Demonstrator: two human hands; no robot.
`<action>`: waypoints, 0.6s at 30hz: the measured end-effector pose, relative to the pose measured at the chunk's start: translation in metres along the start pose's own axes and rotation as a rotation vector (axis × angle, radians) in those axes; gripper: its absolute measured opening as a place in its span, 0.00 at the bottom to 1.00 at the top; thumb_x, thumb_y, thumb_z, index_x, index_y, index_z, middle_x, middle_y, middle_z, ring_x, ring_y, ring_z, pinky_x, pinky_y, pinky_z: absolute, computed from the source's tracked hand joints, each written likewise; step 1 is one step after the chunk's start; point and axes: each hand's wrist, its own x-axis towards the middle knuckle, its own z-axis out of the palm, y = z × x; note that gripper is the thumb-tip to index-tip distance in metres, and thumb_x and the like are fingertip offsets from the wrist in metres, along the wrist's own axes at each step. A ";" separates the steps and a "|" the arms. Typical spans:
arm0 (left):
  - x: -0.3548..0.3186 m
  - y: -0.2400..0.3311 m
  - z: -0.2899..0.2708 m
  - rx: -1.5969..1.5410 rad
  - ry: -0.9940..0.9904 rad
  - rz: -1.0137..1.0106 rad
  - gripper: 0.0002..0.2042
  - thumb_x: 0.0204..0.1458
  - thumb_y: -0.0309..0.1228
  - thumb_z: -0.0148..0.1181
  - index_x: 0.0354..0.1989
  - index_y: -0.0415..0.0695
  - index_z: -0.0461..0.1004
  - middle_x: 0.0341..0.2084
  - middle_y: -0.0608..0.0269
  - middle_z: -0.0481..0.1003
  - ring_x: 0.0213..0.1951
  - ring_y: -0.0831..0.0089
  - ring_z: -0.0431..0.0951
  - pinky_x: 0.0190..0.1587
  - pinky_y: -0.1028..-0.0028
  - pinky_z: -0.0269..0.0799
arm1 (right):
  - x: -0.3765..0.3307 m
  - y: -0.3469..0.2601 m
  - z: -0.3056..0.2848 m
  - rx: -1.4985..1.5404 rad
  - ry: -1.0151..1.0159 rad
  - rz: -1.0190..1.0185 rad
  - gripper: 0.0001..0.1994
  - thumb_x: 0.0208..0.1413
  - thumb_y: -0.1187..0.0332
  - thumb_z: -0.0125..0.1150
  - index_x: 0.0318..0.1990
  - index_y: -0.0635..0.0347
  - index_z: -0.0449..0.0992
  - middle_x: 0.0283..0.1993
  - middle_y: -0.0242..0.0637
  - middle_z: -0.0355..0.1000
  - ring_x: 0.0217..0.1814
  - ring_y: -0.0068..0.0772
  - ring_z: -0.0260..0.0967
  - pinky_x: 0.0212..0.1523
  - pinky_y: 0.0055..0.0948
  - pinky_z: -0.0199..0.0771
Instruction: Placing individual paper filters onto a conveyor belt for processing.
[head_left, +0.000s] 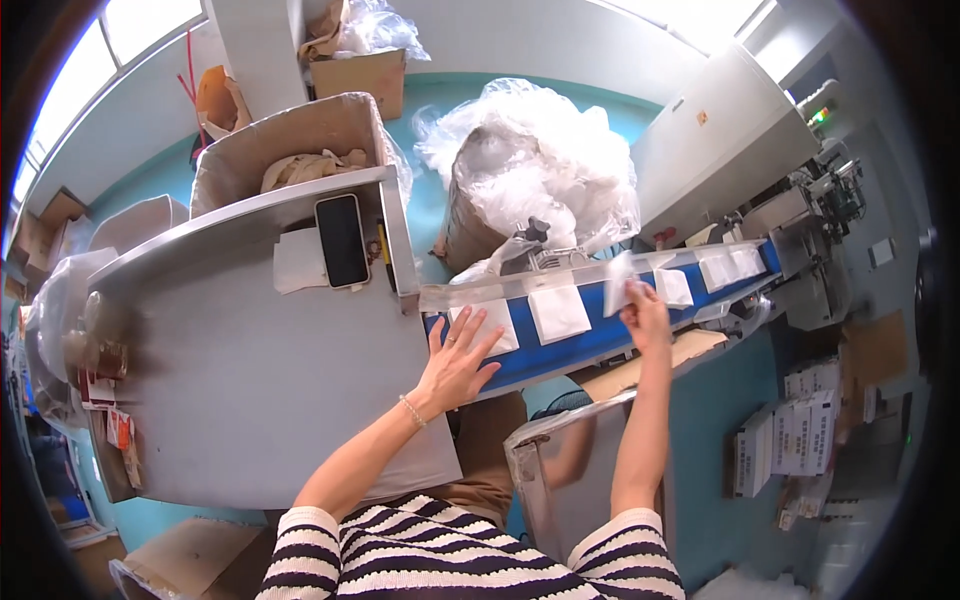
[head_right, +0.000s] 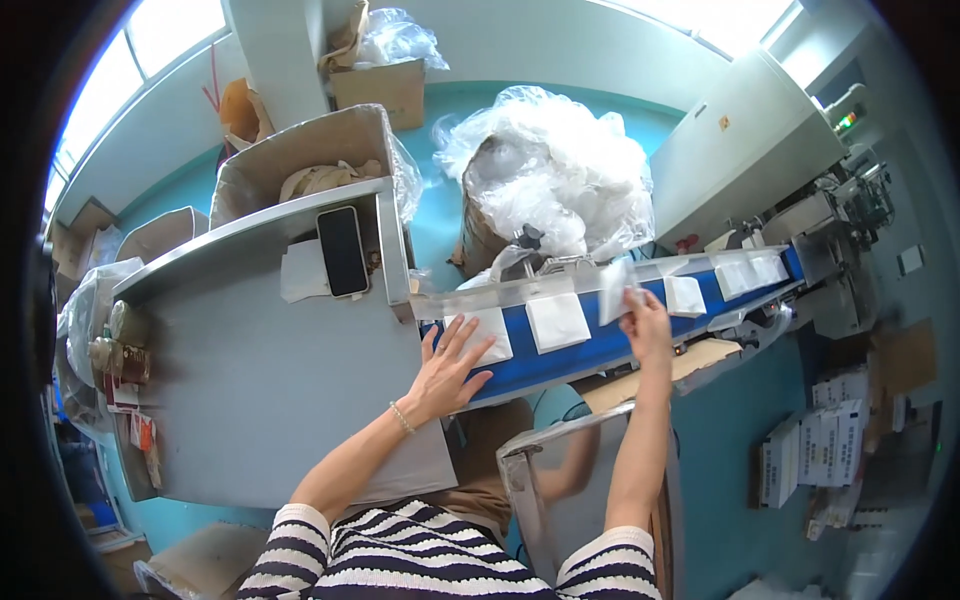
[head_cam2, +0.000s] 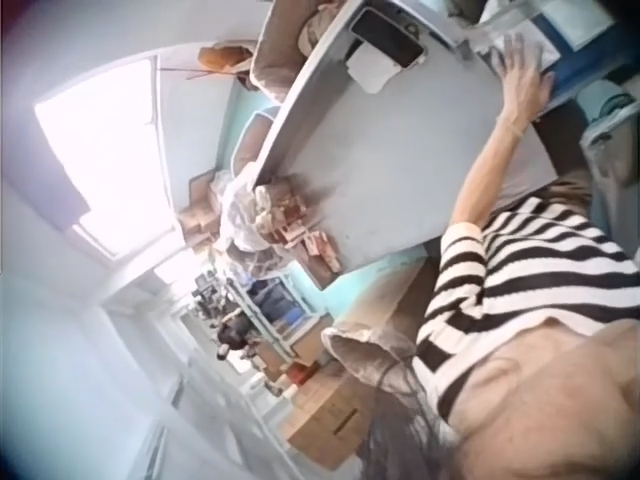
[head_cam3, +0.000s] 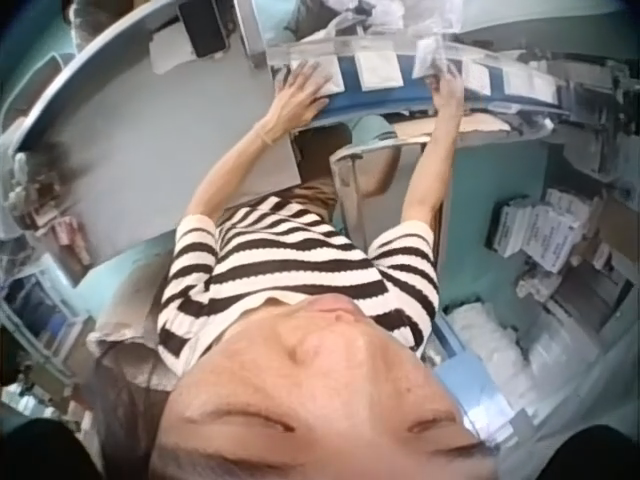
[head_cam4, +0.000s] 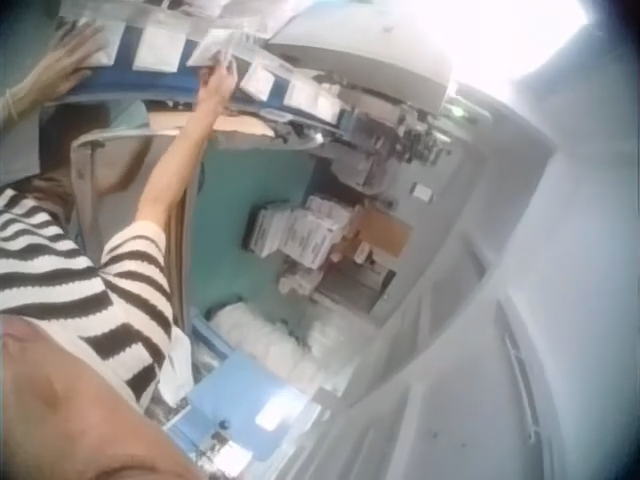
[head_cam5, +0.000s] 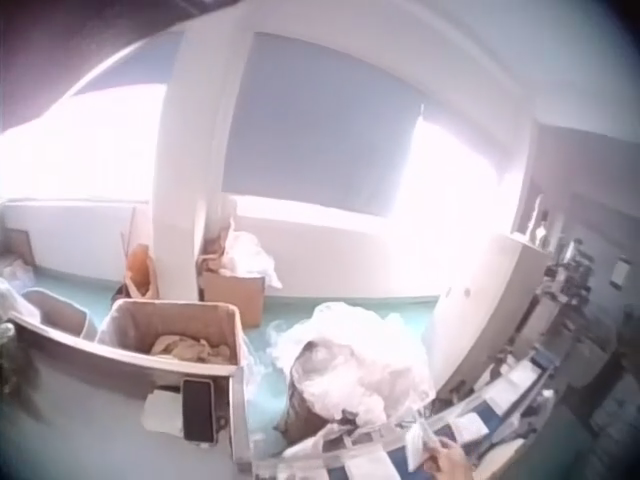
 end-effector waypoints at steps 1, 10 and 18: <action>-0.001 0.003 -0.001 -0.058 0.034 -0.030 0.26 0.54 0.40 0.58 0.62 0.53 0.63 0.65 0.52 0.56 0.68 0.55 0.51 0.65 0.49 0.40 | 0.006 0.016 0.001 0.003 -0.019 0.061 0.09 0.56 0.64 0.64 0.31 0.57 0.73 0.18 0.24 0.62 0.14 0.13 0.55 0.14 0.15 0.51; -0.042 -0.027 -0.030 0.053 0.287 -0.292 0.25 0.50 0.33 0.61 0.59 0.47 0.66 0.59 0.55 0.63 0.64 0.57 0.58 0.64 0.56 0.46 | 0.038 0.071 -0.039 -0.834 0.332 -0.345 0.13 0.48 0.69 0.68 0.38 0.67 0.75 0.22 0.33 0.73 0.20 0.21 0.68 0.23 0.23 0.70; -0.060 -0.045 -0.027 0.142 0.333 -0.382 0.24 0.53 0.34 0.59 0.58 0.42 0.66 0.58 0.53 0.65 0.63 0.56 0.60 0.63 0.59 0.51 | 0.077 0.048 -0.078 -1.224 0.324 -0.232 0.27 0.61 0.46 0.47 0.58 0.55 0.67 0.61 0.44 0.65 0.64 0.56 0.57 0.59 0.59 0.56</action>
